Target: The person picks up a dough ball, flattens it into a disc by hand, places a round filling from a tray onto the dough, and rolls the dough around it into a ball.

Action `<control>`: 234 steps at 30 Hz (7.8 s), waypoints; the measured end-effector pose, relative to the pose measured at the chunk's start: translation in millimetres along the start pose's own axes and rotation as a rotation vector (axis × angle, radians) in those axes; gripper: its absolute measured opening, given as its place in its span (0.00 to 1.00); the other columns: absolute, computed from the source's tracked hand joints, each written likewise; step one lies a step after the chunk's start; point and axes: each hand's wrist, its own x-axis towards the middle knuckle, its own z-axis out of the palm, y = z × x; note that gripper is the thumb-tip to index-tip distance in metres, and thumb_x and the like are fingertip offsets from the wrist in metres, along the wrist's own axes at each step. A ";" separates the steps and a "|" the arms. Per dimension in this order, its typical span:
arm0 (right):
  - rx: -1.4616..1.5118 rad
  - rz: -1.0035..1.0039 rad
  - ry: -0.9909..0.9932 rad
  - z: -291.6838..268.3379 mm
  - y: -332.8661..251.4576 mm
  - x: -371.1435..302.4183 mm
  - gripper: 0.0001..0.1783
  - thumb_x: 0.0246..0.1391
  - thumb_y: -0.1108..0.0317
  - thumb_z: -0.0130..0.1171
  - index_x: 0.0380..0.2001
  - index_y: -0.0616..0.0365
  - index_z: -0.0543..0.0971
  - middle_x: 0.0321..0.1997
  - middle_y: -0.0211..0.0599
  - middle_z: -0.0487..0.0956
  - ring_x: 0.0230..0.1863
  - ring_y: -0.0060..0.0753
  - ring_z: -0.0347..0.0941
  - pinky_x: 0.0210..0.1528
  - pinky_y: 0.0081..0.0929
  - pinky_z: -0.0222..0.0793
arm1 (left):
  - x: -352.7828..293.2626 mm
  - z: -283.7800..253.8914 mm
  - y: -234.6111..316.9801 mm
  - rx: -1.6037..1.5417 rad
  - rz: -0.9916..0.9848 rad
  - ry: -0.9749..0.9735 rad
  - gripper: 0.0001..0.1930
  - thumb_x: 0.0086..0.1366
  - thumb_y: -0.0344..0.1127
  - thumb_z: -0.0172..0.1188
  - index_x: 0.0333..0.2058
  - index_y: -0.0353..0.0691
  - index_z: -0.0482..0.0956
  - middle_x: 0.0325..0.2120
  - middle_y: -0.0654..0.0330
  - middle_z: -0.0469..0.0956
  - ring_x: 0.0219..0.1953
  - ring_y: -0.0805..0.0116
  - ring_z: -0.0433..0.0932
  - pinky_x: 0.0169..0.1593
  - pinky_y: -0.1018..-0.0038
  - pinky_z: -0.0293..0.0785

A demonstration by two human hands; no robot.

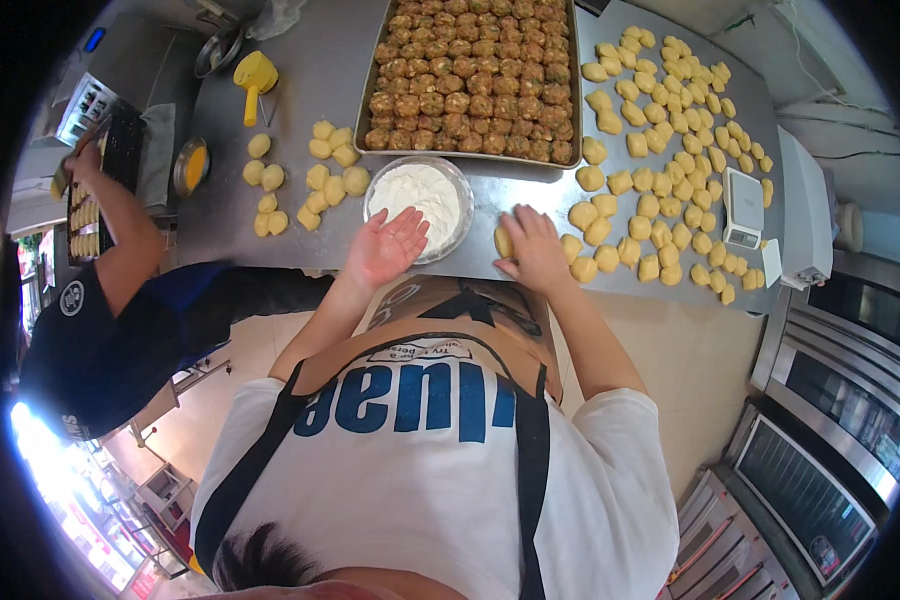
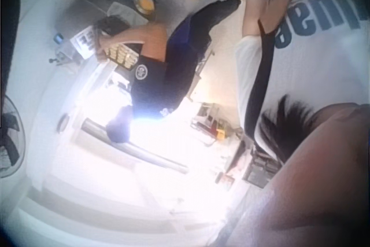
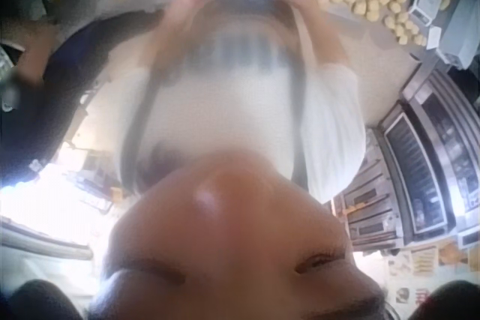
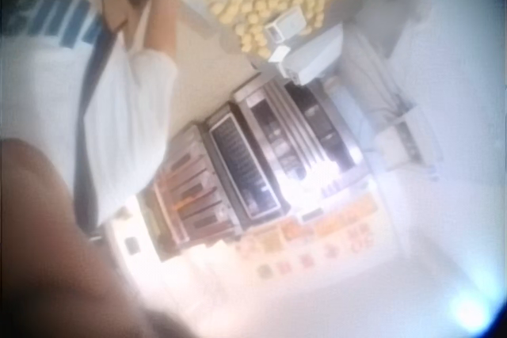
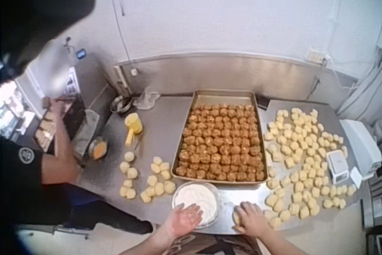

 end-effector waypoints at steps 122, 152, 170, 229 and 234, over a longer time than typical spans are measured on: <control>0.128 0.187 0.258 39.5 -2.1 -3.0 0.37 0.36 0.62 0.74 0.52 0.57 0.71 0.44 0.42 0.76 0.47 0.46 0.71 0.51 0.42 0.65 | -61.3 13.9 -14.9 0.001 -0.065 -0.301 0.37 0.68 0.61 0.39 0.67 0.43 0.55 0.66 0.46 0.56 0.65 0.48 0.61 0.63 0.54 0.62; 0.930 0.400 0.239 -21.5 -71.0 50.1 0.05 0.48 0.70 0.65 0.31 0.57 0.83 0.27 0.29 0.82 0.29 0.25 0.77 0.36 0.24 0.72 | -29.2 33.9 -34.7 0.028 -0.099 -0.264 0.34 0.69 0.61 0.41 0.64 0.45 0.61 0.61 0.49 0.66 0.61 0.54 0.66 0.60 0.58 0.64; 0.440 -0.439 0.230 -84.9 -103.5 124.9 0.14 0.51 0.59 0.61 0.38 0.57 0.81 0.39 0.41 0.80 0.44 0.48 0.74 0.52 0.42 0.66 | -56.0 87.6 -21.0 -0.054 -0.027 -0.365 0.50 0.59 0.80 0.36 0.63 0.40 0.59 0.60 0.53 0.66 0.62 0.56 0.65 0.65 0.56 0.59; 0.932 -0.199 0.602 -84.9 -76.8 153.6 0.17 0.50 0.66 0.55 0.43 0.62 0.78 0.48 0.44 0.78 0.52 0.49 0.71 0.58 0.41 0.65 | -35.9 148.5 -43.2 0.228 0.445 -0.477 0.18 0.75 0.39 0.43 0.58 0.40 0.65 0.53 0.59 0.71 0.56 0.68 0.70 0.60 0.65 0.68; 0.986 0.075 0.188 -92.3 -84.2 146.0 0.20 0.57 0.65 0.46 0.48 0.63 0.77 0.54 0.46 0.77 0.55 0.44 0.73 0.61 0.39 0.63 | -49.4 139.4 -25.1 0.388 0.496 -0.407 0.16 0.75 0.39 0.43 0.57 0.41 0.65 0.51 0.60 0.71 0.54 0.69 0.72 0.58 0.67 0.69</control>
